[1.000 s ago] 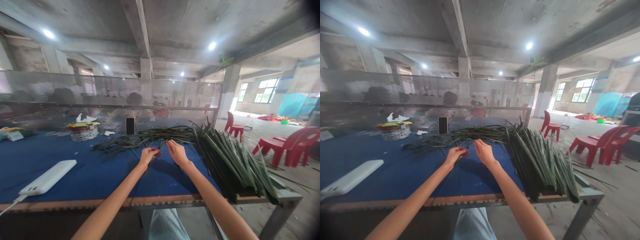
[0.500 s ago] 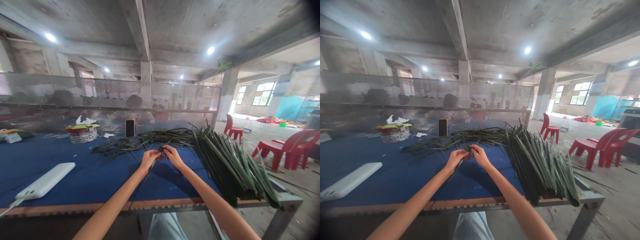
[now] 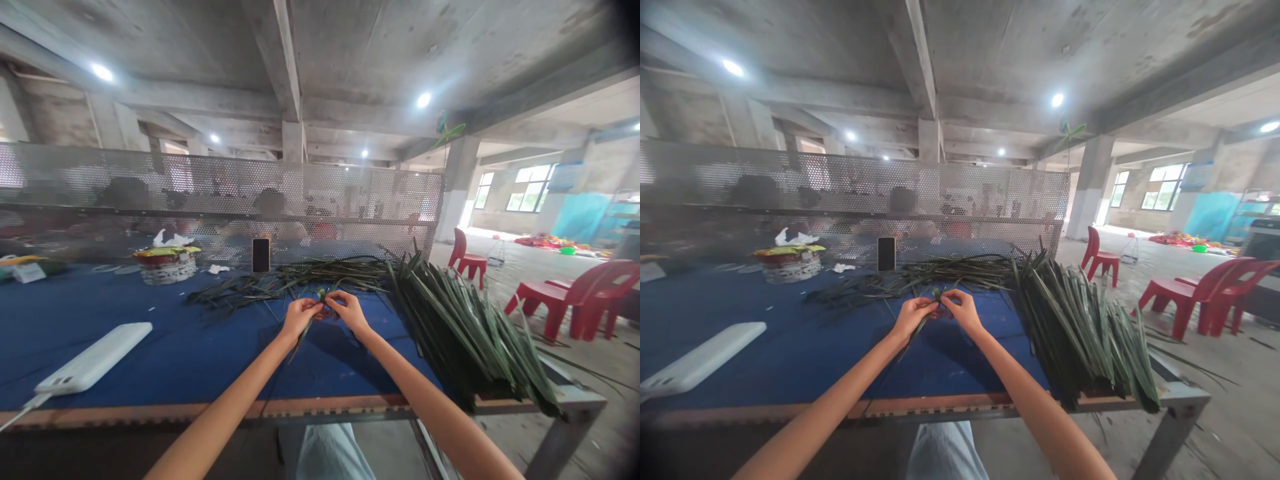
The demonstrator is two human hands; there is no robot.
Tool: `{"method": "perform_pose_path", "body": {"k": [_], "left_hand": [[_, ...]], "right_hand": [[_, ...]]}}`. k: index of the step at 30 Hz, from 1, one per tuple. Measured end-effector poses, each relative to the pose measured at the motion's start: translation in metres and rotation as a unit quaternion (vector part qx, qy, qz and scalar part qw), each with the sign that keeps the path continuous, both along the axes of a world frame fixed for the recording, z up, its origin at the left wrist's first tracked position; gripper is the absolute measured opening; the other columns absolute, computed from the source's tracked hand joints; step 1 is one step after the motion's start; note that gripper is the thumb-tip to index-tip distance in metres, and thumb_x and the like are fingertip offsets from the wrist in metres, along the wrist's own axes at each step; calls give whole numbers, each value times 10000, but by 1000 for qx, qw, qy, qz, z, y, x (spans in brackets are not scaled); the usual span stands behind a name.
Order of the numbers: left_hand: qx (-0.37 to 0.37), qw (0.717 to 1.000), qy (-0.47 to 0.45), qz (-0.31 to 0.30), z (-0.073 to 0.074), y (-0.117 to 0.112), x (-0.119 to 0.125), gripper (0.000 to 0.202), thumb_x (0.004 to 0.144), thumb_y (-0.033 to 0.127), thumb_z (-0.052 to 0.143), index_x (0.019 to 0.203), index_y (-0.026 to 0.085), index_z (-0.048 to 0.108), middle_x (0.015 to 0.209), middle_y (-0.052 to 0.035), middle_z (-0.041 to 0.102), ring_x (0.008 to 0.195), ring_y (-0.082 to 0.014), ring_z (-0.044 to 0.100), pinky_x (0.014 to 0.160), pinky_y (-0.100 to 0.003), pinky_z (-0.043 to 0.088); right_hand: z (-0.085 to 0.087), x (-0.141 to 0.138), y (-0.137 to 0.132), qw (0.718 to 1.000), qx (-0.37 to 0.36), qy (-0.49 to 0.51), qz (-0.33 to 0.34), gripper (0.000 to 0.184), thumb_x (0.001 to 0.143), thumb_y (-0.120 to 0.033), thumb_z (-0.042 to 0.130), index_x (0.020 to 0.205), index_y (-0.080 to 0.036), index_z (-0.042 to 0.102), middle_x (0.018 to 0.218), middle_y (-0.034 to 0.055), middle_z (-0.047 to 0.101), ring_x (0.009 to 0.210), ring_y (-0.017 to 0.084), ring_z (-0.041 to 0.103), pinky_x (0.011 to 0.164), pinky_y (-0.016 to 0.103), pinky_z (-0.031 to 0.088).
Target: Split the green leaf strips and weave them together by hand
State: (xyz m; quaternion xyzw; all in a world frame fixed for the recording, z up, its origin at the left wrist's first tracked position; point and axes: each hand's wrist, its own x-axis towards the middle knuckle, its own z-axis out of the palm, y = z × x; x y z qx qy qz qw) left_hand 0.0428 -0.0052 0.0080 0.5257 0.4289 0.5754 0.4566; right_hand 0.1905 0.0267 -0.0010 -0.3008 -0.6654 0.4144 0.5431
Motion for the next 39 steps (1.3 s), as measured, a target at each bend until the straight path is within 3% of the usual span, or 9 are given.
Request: {"method": "perform_pose_path", "body": {"k": [6, 9, 13, 19, 27, 39], "left_hand": [[3, 999, -34, 14, 0, 0, -2, 278, 531, 330, 809, 659, 144, 647, 610, -49, 702, 596, -213, 676, 707, -347, 536], [14, 999, -33, 6, 0, 0, -1, 269, 525, 331, 803, 644, 148, 646, 594, -45, 695, 606, -218, 679, 705, -343, 540], [30, 1000, -5, 3, 0, -2, 0, 225, 580, 327, 761, 689, 151, 671, 643, -63, 713, 649, -231, 688, 679, -336, 545], [97, 992, 70, 32, 0, -3, 2, 178, 657, 314, 699, 712, 147, 667, 673, -75, 715, 629, -219, 681, 611, -302, 539], [173, 969, 170, 50, -6, -6, 2, 191, 763, 330, 613, 750, 144, 651, 683, -69, 703, 597, -197, 678, 595, -275, 525], [171, 975, 132, 50, -6, -9, 4, 156, 765, 308, 625, 755, 152, 639, 709, -74, 720, 589, -197, 682, 587, -283, 550]], "right_hand": [[-1, -1, -10, 988, 100, -89, -73, 318, 839, -474, 502, 813, -197, 655, 769, 12, 665, 711, 151, 604, 615, 236, 471], [-1, -3, -11, 985, 114, -98, -87, 265, 819, -451, 545, 805, -205, 646, 768, 5, 669, 746, 159, 611, 633, 237, 465], [0, -4, -8, 995, 76, -36, -53, 258, 777, -435, 597, 738, -181, 612, 656, 7, 619, 622, 147, 579, 555, 238, 459], [4, -5, -9, 999, 25, 24, -23, 381, 732, -547, 630, 694, -171, 580, 580, -16, 556, 510, 110, 497, 452, 212, 414], [3, -3, -13, 997, 32, -2, -66, 441, 778, -576, 593, 623, -165, 568, 544, 2, 576, 495, 118, 524, 491, 223, 403], [4, -7, -11, 994, -5, 93, -55, 456, 702, -619, 635, 655, -176, 538, 578, -27, 515, 531, 119, 523, 477, 230, 422]]}}
